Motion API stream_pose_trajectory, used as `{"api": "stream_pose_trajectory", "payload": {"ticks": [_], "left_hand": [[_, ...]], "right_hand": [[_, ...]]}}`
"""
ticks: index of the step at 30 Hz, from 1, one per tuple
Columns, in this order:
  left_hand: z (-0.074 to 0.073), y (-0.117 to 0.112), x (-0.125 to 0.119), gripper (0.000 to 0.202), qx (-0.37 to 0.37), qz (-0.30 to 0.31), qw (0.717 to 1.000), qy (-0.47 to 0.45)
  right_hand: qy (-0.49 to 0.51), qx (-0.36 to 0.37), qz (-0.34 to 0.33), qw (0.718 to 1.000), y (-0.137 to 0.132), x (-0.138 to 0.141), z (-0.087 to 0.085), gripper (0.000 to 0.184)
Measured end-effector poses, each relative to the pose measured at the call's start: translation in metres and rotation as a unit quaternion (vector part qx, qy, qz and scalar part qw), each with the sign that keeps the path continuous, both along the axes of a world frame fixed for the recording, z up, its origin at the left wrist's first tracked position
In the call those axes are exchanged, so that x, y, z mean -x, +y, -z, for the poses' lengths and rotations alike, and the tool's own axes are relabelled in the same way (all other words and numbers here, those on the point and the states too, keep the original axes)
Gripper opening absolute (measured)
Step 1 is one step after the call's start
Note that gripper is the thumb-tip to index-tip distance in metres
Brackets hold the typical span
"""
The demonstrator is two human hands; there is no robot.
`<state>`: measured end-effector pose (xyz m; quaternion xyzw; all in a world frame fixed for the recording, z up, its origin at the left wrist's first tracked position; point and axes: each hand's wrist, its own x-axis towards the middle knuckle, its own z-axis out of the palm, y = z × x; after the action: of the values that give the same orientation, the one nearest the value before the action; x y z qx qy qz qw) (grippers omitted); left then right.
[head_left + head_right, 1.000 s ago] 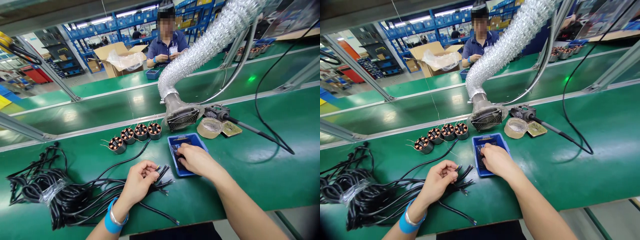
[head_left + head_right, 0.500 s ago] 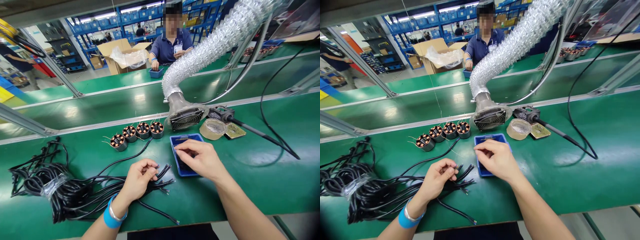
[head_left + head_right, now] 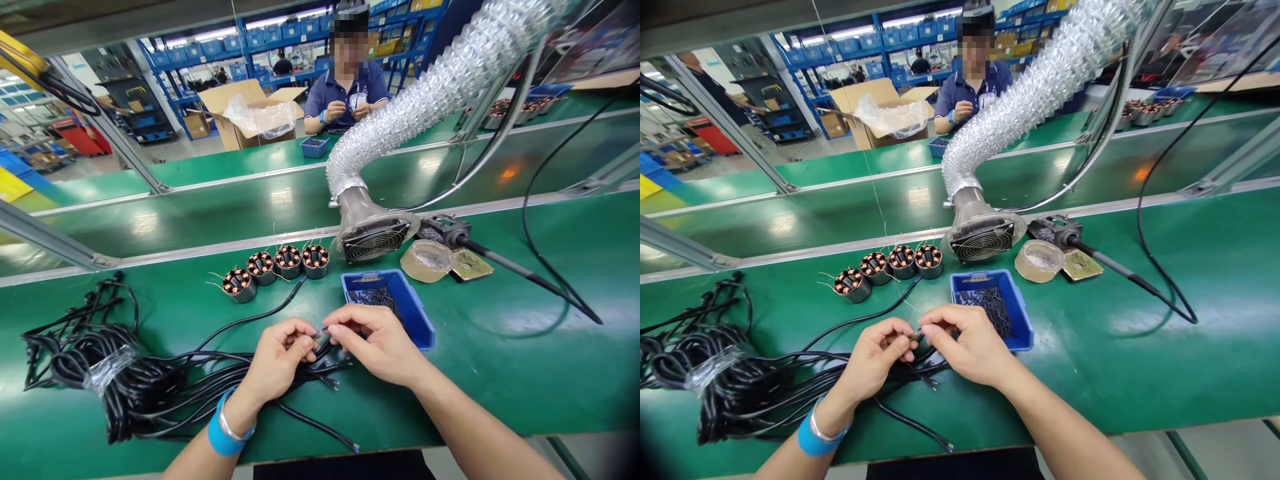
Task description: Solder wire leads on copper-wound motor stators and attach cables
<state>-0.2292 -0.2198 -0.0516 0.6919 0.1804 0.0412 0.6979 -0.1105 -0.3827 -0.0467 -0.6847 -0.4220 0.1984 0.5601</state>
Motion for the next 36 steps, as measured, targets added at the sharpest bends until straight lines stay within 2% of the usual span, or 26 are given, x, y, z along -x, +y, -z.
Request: {"api": "stream_pose_trajectory", "payload": {"ticks": [8, 16, 23, 32, 36], "left_hand": [[0.007, 0.003, 0.001, 0.027, -0.024, 0.005, 1.0, -0.002], [0.011, 0.006, 0.001, 0.032, -0.047, -0.001, 0.999, -0.016], [0.01, 0.005, -0.001, 0.034, -0.057, -0.01, 0.998, -0.027], [0.005, 0.0, 0.001, 0.03, -0.032, -0.002, 0.999, -0.02], [0.006, 0.0, 0.001, 0.027, -0.02, 0.012, 0.999, -0.024]], "right_hand": [[-0.019, -0.004, 0.015, 1.0, 0.002, 0.001, -0.012, 0.015], [-0.1, -0.01, 0.009, 0.995, 0.006, 0.002, -0.015, 0.013], [-0.065, -0.049, 0.039, 0.996, 0.006, 0.004, -0.015, 0.014], [-0.097, 0.001, 0.022, 0.995, 0.003, 0.004, -0.014, 0.014], [-0.104, 0.015, -0.018, 0.994, 0.004, 0.005, -0.011, 0.011]]}}
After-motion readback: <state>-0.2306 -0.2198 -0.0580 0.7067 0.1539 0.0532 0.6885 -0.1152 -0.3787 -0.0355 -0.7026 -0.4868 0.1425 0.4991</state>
